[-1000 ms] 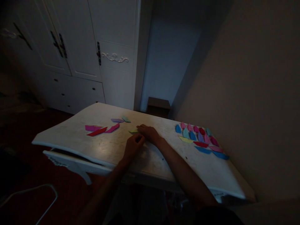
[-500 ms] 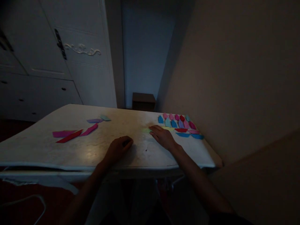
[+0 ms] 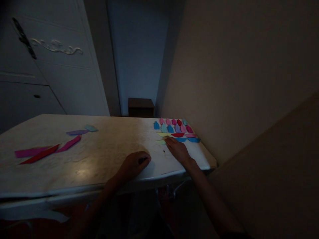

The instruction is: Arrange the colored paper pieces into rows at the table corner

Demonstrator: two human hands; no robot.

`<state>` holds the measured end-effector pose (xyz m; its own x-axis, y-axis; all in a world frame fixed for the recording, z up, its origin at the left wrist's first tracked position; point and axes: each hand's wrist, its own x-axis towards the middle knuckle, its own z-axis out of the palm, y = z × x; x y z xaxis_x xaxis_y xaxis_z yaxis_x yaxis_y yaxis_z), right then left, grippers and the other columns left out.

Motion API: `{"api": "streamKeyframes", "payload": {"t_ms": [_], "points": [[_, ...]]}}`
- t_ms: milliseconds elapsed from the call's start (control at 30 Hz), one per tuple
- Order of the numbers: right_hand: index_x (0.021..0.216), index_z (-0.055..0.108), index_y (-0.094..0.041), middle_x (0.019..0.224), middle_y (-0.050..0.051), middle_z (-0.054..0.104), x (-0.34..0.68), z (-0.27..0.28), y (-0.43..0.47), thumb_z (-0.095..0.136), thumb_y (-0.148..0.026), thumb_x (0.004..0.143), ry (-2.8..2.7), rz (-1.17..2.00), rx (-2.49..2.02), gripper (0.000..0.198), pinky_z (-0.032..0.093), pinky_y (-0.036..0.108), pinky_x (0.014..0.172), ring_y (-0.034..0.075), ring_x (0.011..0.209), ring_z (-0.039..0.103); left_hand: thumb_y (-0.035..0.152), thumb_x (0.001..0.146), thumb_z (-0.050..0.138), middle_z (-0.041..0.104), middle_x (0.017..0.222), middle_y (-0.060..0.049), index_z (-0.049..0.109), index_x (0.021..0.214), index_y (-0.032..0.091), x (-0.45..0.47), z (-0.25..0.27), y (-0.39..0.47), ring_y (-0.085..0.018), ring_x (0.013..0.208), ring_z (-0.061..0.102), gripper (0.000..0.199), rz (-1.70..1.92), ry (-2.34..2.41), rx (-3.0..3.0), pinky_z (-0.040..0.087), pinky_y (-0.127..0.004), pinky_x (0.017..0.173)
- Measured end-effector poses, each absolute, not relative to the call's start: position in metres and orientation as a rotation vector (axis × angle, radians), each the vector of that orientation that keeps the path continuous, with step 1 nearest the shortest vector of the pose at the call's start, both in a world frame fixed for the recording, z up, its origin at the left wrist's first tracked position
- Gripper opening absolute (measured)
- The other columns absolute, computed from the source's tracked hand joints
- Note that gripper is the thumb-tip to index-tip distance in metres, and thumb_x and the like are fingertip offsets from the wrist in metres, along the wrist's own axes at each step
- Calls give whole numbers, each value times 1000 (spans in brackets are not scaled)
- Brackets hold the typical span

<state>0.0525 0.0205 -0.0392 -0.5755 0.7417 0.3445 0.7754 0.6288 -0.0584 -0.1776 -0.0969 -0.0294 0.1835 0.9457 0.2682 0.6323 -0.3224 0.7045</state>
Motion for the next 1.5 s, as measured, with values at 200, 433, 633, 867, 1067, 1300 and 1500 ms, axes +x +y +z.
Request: {"api": "streamKeyframes", "payload": {"t_ms": [200, 433, 633, 867, 1067, 1300, 1500], "points": [[129, 59, -27, 138, 2, 57, 52, -39, 11, 43, -21, 96, -2471, -104, -1342, 37, 53, 33, 94, 19, 120, 58, 29, 87, 52, 73, 86, -3, 71, 87, 18, -184, -32, -96, -17, 80, 66, 21, 1023, 1429, 1884, 46, -26, 73], [130, 58, -26, 141, 4, 53, 26, -31, -10, 38, -35, 99, -2490, -167, -1547, 38, 56, 35, 86, 21, 114, 62, 30, 87, 52, 73, 88, -4, 70, 87, 18, -184, -30, -96, -18, 81, 66, 22, 997, 1434, 1909, 47, -28, 75], [131, 56, -26, 143, 5, 51, 13, -29, -18, 36, -36, 99, -2448, -241, -1672, 39, 57, 35, 78, 21, 101, 68, 30, 88, 50, 73, 87, -4, 69, 86, 19, -184, -29, -96, -18, 80, 66, 22, 1011, 1428, 1913, 48, -28, 75], [129, 57, -26, 143, 3, 51, 9, -25, -19, 33, -37, 99, -2439, -222, -1703, 39, 56, 35, 78, 21, 99, 68, 28, 87, 51, 73, 88, -4, 70, 86, 18, -183, -27, -99, -18, 81, 66, 21, 1009, 1437, 1900, 48, -28, 76], [132, 53, -27, 144, 4, 49, 8, -23, -22, 33, -36, 99, -2407, -194, -1657, 40, 54, 33, 80, 20, 104, 65, 28, 87, 51, 73, 86, -3, 70, 85, 20, -184, -31, -98, -17, 80, 66, 21, 1043, 1424, 1900, 48, -27, 74], [104, 67, -20, 99, 6, 69, -2, -27, -37, 38, -32, 98, -2315, -29, -1418, 31, 47, 24, 71, 16, 84, 66, 30, 87, 52, 74, 86, -4, 71, 86, 19, -184, -31, -99, -18, 80, 66, 22, 1080, 1409, 1868, 48, -28, 76], [74, 64, -20, 69, 2, 69, -34, -24, -54, 39, -38, 99, -2451, 141, -1332, 40, 36, 24, 59, 15, 66, 63, 30, 84, 54, 72, 78, -3, 71, 82, 18, -188, -28, -104, -16, 72, 65, 21, 1237, 1455, 1704, 49, -26, 69]]}}
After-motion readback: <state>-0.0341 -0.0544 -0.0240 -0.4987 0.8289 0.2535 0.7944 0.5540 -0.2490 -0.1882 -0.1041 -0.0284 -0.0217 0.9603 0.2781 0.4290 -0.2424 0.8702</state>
